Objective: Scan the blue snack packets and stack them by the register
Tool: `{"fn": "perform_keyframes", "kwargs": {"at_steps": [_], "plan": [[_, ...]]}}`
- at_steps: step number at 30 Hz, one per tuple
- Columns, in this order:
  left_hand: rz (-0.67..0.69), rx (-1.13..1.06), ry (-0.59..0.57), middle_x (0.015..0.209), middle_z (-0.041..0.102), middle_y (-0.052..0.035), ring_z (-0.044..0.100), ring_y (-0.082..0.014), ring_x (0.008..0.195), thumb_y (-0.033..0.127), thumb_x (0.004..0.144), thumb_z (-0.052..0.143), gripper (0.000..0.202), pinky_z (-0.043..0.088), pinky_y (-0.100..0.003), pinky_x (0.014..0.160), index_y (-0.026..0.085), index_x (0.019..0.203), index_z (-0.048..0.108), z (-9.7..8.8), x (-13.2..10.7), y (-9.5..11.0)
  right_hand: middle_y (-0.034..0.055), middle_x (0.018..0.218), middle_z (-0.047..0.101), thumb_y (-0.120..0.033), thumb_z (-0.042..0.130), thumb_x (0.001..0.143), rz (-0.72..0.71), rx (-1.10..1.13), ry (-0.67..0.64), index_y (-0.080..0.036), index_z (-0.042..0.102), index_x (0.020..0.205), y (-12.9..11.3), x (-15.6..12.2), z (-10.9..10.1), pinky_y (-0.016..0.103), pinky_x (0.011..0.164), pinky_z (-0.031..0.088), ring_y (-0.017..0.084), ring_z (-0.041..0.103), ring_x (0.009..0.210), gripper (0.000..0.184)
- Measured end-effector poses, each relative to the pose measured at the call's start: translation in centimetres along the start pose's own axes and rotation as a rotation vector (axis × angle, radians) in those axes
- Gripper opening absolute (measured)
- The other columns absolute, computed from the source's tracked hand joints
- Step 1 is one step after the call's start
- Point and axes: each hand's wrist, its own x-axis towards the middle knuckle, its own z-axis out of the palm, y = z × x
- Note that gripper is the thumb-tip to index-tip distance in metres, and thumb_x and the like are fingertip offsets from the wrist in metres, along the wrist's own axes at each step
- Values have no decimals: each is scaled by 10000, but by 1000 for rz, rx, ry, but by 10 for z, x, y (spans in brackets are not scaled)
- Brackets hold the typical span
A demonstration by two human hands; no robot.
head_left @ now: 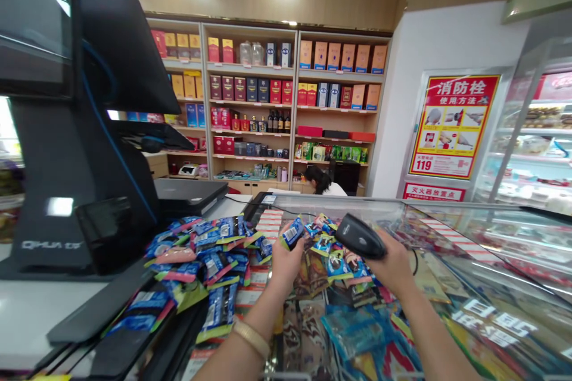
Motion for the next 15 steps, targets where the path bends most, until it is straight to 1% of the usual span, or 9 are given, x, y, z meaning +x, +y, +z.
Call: {"fn": "perform_keyframes", "kwargs": {"at_steps": [3, 5, 7, 11, 15], "plan": [[93, 45, 56, 1021, 714, -69, 645, -217, 1010, 138, 665, 682, 320, 436, -374, 1002, 168, 983, 680, -5, 4, -6, 42, 748, 635, -249, 562, 712, -89, 60, -78, -205, 638, 849, -21, -1, 6, 283, 649, 458, 195, 595, 718, 163], [121, 65, 77, 1035, 710, -62, 633, -217, 1042, 120, 660, 682, 332, 422, -367, 1020, 186, 986, 680, -7, 3, -5, 35, 729, 618, -209, 566, 689, -131, 91, -139, -204, 624, 815, -33, -2, 10, 270, 620, 444, 182, 579, 686, 139], [137, 94, 74, 1038, 709, -62, 627, -218, 1061, 108, 672, 665, 331, 422, -365, 1023, 195, 991, 679, -7, 2, -2, 40, 748, 619, -198, 567, 691, -160, 116, -177, -199, 620, 827, -41, -3, 14, 269, 629, 439, 180, 576, 699, 146], [162, 167, 35, 1042, 706, -68, 626, -220, 1068, 97, 703, 627, 319, 438, -370, 1007, 192, 1004, 677, -6, -1, 2, 39, 749, 615, -206, 558, 731, -164, 96, -221, -198, 611, 824, -45, -4, 17, 261, 613, 410, 176, 564, 707, 108], [160, 156, 30, 1036, 708, -62, 637, -204, 1041, 93, 702, 628, 328, 447, -355, 999, 191, 1012, 671, -7, 0, -1, 38, 757, 616, -218, 557, 744, -155, 77, -224, -199, 596, 802, -43, -5, 18, 263, 617, 410, 174, 560, 706, 72]]}}
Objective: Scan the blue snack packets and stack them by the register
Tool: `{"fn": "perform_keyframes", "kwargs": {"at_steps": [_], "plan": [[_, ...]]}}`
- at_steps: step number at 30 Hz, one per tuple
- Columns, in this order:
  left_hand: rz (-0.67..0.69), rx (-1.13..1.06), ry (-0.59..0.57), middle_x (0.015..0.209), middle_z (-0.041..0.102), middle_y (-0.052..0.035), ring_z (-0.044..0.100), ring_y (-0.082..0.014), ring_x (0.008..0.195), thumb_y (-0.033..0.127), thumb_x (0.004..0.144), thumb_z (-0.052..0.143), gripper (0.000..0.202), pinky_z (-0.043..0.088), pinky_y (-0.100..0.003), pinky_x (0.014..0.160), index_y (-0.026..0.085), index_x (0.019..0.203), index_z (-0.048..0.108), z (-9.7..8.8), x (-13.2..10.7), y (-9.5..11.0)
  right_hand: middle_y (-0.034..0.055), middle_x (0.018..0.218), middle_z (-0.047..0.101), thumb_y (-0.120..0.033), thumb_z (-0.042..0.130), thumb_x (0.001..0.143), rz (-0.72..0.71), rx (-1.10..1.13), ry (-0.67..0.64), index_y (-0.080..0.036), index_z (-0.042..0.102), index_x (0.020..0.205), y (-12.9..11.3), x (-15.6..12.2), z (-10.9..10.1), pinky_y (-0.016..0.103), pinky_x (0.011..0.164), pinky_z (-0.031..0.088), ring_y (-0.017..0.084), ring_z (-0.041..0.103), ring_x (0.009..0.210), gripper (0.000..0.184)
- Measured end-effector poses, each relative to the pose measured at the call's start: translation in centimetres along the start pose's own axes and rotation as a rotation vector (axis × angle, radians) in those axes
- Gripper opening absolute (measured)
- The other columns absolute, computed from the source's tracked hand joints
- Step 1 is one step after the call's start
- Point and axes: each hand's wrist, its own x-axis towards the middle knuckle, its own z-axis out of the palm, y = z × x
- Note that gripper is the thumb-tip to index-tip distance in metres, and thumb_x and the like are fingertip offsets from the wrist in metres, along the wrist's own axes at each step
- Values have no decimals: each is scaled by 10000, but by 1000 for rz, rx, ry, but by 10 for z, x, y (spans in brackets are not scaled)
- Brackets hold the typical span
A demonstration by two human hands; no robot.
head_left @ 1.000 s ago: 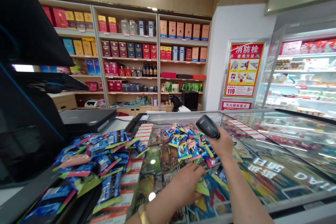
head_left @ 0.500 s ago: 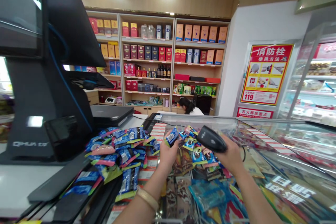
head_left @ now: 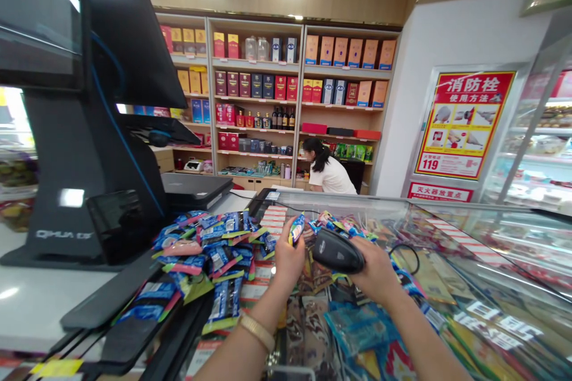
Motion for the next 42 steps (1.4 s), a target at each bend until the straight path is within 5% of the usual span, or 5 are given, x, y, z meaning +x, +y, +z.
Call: {"fn": "perform_keyframes", "kwargs": {"at_steps": [5, 16, 25, 33, 42], "plan": [[-68, -89, 55, 977, 717, -56, 647, -210, 1032, 71, 692, 657, 272, 448, -378, 1013, 182, 940, 670, 3, 0, 1, 32, 761, 617, -199, 561, 715, -3, 10, 7, -202, 594, 813, 4, -1, 1, 265, 623, 424, 174, 568, 702, 104], [-858, -941, 471, 846, 660, -63, 689, -85, 737, 80, 882, 506, 79, 569, -134, 687, 131, 871, 565, 5, 3, 39, 44, 761, 644, -287, 545, 697, 102, -119, 244, -209, 624, 800, 28, -5, -7, 295, 655, 476, 198, 609, 714, 151], [-843, -1007, 404, 1224, 598, -152, 667, -201, 1011, 366, 895, 460, 297, 591, -230, 728, 162, 1100, 526, 4, -12, 33, 49, 798, 663, -293, 534, 728, 172, -191, 269, -207, 634, 836, 42, -10, -13, 281, 642, 456, 204, 623, 740, 170], [-975, -1084, 294, 1142, 625, -199, 688, -223, 935, 387, 903, 417, 421, 601, -253, 613, 117, 1224, 454, 13, -26, 37, 71, 845, 673, -368, 549, 737, 295, -346, 395, -193, 639, 895, 68, -17, -26, 281, 656, 439, 221, 631, 780, 252], [-975, -1001, 390, 956, 654, -148, 690, -189, 797, 323, 905, 336, 399, 596, -257, 568, 94, 1202, 470, -1, -7, 39, 59, 783, 653, -365, 540, 722, 517, -382, 545, -188, 630, 847, 75, -19, -32, 270, 625, 386, 218, 604, 734, 235]]}}
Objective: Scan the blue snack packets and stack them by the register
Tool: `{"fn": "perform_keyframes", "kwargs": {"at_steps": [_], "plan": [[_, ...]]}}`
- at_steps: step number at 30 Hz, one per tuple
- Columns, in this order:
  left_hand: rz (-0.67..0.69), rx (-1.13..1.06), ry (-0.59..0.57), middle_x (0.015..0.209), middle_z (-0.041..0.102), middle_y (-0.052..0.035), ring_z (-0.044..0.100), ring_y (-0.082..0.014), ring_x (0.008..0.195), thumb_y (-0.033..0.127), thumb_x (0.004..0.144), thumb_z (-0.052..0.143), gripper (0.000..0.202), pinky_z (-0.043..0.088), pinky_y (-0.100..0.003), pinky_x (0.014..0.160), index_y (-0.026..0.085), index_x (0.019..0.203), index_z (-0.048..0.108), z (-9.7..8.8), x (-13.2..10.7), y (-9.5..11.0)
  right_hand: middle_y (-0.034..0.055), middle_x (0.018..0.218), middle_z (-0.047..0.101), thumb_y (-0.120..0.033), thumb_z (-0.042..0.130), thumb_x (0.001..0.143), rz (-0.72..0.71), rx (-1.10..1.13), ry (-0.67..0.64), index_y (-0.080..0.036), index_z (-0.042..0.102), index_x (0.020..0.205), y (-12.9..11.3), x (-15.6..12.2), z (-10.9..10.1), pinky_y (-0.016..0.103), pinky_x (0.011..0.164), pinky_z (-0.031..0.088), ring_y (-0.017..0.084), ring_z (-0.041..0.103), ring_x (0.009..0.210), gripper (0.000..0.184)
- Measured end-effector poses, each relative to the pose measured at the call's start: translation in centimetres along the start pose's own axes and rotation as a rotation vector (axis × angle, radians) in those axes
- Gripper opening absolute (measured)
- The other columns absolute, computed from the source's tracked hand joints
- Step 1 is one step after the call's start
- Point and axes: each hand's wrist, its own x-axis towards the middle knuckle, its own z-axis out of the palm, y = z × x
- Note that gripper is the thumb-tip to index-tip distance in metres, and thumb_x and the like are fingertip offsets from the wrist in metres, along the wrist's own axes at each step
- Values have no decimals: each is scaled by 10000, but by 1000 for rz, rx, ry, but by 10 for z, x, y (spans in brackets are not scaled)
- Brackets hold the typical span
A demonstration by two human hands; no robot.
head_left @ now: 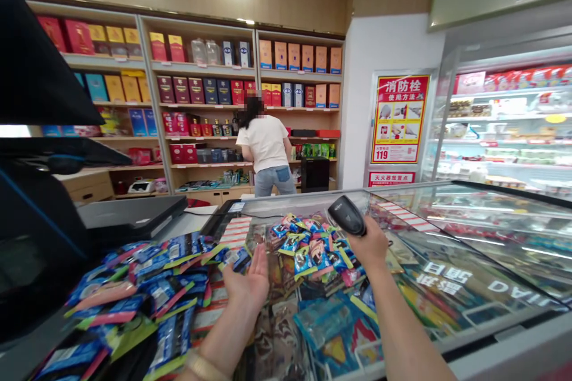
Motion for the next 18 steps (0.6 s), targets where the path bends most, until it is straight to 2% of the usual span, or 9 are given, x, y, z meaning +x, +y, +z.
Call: {"fn": "perform_keyframes", "kwargs": {"at_steps": [3, 5, 6, 8, 10, 12, 13, 15, 18], "plan": [[-40, 289, -29, 891, 673, -125, 691, -167, 741, 195, 853, 428, 175, 581, -245, 571, 132, 978, 532, -5, -9, -22, 63, 808, 661, -352, 560, 721, 25, 2, 21, -187, 637, 877, 1, 1, 0, 274, 641, 391, 219, 604, 748, 240], [18, 655, -184, 808, 680, -91, 682, -166, 693, 170, 801, 514, 27, 575, -263, 598, 165, 800, 540, -10, -19, -44, 70, 811, 663, -374, 573, 724, 57, 2, 52, -185, 638, 880, 3, 2, 0, 278, 642, 393, 224, 604, 750, 253], [101, 868, -340, 777, 681, -79, 675, -178, 686, 205, 783, 555, 46, 575, -294, 626, 176, 749, 547, -12, -25, -56, 76, 813, 664, -391, 578, 727, 77, 2, 71, -182, 638, 884, 5, 3, -1, 281, 641, 393, 229, 604, 750, 269], [339, 1304, -757, 754, 681, -75, 667, -220, 769, 249, 747, 603, 64, 562, -379, 755, 192, 720, 594, -14, -36, -80, 88, 807, 665, -419, 576, 736, 123, -2, 112, -172, 638, 896, 7, 5, -2, 289, 639, 393, 237, 603, 746, 300], [620, 1631, -1207, 979, 696, -99, 617, -268, 1019, 243, 722, 617, 164, 449, -467, 976, 212, 876, 666, -14, -45, -101, 96, 801, 666, -434, 569, 745, 161, -7, 145, -166, 639, 908, 10, 7, -4, 296, 638, 393, 243, 604, 742, 322], [815, 1864, -1479, 1233, 616, -119, 473, -316, 1245, 284, 711, 634, 355, 262, -539, 1108, 223, 1060, 657, -11, -49, -120, 97, 808, 671, -442, 561, 754, 187, -12, 165, -168, 640, 916, 12, 7, -5, 299, 634, 391, 244, 605, 738, 328], [866, 1967, -1533, 1321, 557, -132, 394, -343, 1313, 327, 711, 640, 441, 193, -572, 1123, 220, 1138, 632, -9, -49, -128, 98, 813, 673, -447, 558, 757, 196, -13, 172, -171, 639, 915, 13, 7, -4, 298, 631, 389, 243, 605, 734, 328], [912, 2148, -1542, 1432, 440, -160, 276, -396, 1374, 427, 707, 643, 607, 128, -632, 1110, 213, 1270, 559, -4, -46, -142, 99, 809, 676, -462, 563, 755, 208, -13, 184, -173, 640, 902, 15, 7, -3, 294, 612, 380, 240, 603, 716, 333], [926, 2325, -1508, 1510, 316, -171, 228, -444, 1379, 512, 711, 616, 743, 111, -690, 1072, 244, 1383, 450, 1, -40, -154, 91, 760, 669, -476, 580, 730, 213, -13, 170, -179, 639, 846, 16, 6, 0, 282, 573, 351, 232, 592, 675, 324]]}}
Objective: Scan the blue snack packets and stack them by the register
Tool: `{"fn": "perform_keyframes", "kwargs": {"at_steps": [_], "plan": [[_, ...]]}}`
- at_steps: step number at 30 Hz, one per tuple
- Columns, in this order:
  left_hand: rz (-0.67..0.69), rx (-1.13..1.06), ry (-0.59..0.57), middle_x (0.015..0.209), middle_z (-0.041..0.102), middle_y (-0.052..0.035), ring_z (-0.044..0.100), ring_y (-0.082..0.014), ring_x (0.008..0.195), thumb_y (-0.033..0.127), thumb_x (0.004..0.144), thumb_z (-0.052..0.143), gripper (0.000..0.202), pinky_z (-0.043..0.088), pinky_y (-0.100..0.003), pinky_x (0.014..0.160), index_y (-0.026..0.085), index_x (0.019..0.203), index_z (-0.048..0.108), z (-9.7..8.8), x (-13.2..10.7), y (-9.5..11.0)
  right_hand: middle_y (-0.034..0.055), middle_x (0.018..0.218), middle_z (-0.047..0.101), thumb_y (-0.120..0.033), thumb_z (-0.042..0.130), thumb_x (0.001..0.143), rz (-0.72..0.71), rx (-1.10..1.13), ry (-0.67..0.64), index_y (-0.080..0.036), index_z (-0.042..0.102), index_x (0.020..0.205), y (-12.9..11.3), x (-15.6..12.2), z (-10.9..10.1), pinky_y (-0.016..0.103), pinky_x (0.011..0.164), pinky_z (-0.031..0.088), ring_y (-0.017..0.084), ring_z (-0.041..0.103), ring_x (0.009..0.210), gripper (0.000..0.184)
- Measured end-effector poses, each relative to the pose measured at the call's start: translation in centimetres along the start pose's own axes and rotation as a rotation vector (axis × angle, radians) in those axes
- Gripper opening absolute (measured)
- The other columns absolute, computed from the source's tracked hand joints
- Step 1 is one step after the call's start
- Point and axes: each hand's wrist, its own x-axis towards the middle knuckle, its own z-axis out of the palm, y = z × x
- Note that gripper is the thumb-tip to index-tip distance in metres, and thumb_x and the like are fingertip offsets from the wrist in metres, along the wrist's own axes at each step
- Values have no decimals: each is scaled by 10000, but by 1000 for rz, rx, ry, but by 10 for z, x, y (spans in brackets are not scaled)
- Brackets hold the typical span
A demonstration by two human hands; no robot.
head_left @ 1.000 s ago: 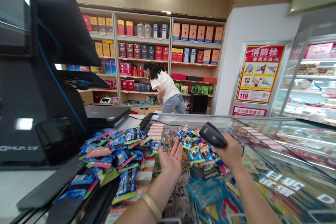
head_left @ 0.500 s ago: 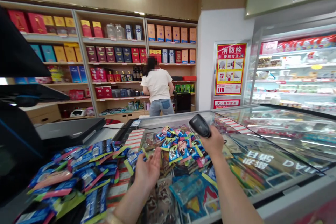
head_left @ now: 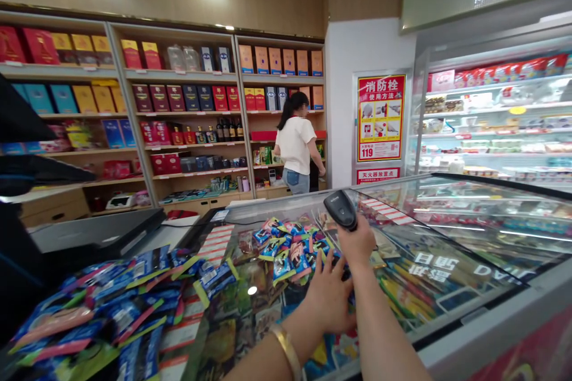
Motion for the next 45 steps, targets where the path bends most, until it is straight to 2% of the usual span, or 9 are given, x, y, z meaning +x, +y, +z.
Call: {"fn": "perform_keyframes", "kwargs": {"at_steps": [5, 13, 19, 24, 30, 34, 40, 42, 45], "plan": [[-16, 38, -39, 1470, 383, -169, 300, -425, 1351, 534, 746, 553, 721, 136, -674, 1074, 236, 1391, 433, -4, -4, -5, 80, 763, 664, -454, 568, 728, -16, -2, -63, -183, 638, 838, -1, -2, 3, 275, 580, 336, 225, 589, 684, 301], [-65, -53, 58, 1424, 453, -163, 316, -356, 1358, 275, 678, 609, 691, 147, -571, 1131, 168, 1346, 471, -2, -47, -27, 86, 772, 668, -429, 593, 732, -39, -31, -120, -184, 635, 828, -10, -8, 0, 279, 583, 308, 226, 579, 677, 266], [-97, 81, 45, 1203, 595, -132, 517, -299, 1144, 260, 820, 549, 337, 424, -459, 977, 185, 1142, 616, -7, -64, -26, 80, 810, 673, -423, 575, 745, -118, -6, -153, -190, 643, 886, -14, -13, 1, 270, 578, 317, 222, 586, 699, 281], [-89, 49, 84, 1067, 669, -100, 602, -249, 993, 215, 874, 488, 250, 485, -392, 881, 196, 1067, 646, -7, -72, -29, 75, 795, 667, -411, 547, 756, -162, -20, -189, -191, 640, 885, -15, -16, 1, 271, 575, 323, 221, 585, 698, 271], [-164, -364, 395, 1056, 708, -71, 649, -213, 948, 132, 781, 544, 417, 504, -323, 862, 234, 1175, 636, 0, -76, -45, 78, 855, 669, -424, 535, 740, -216, -9, -201, -184, 645, 952, -13, -17, 4, 274, 612, 362, 228, 603, 760, 339], [-366, -798, 662, 988, 734, -54, 664, -205, 918, 151, 743, 600, 273, 495, -318, 894, 218, 974, 730, -6, -68, -53, 89, 862, 680, -451, 529, 726, -205, -1, -208, -177, 653, 968, -12, -18, 6, 277, 621, 382, 238, 614, 774, 386], [-787, -1843, 1019, 733, 673, -38, 596, -115, 572, 202, 828, 576, 132, 501, -207, 515, 148, 888, 680, -37, -71, -78, 92, 859, 685, -450, 525, 736, -224, 8, -221, -183, 653, 941, -14, -20, 5, 290, 625, 408, 257, 631, 784, 360], [-817, -2103, 1085, 697, 637, -46, 576, -97, 545, 225, 886, 507, 179, 470, -174, 469, 119, 857, 647, -49, -77, -89, 91, 878, 688, -437, 530, 740, -271, 36, -222, -187, 650, 968, -16, -20, 4, 291, 634, 424, 254, 636, 798, 359], [-698, -2365, 1062, 727, 615, -84, 565, -98, 559, 384, 934, 440, 354, 439, -155, 432, 88, 888, 630, -62, -88, -100, 87, 881, 691, -407, 538, 740, -371, 95, -235, -191, 649, 965, -21, -22, 4, 289, 638, 446, 244, 642, 797, 331]]}}
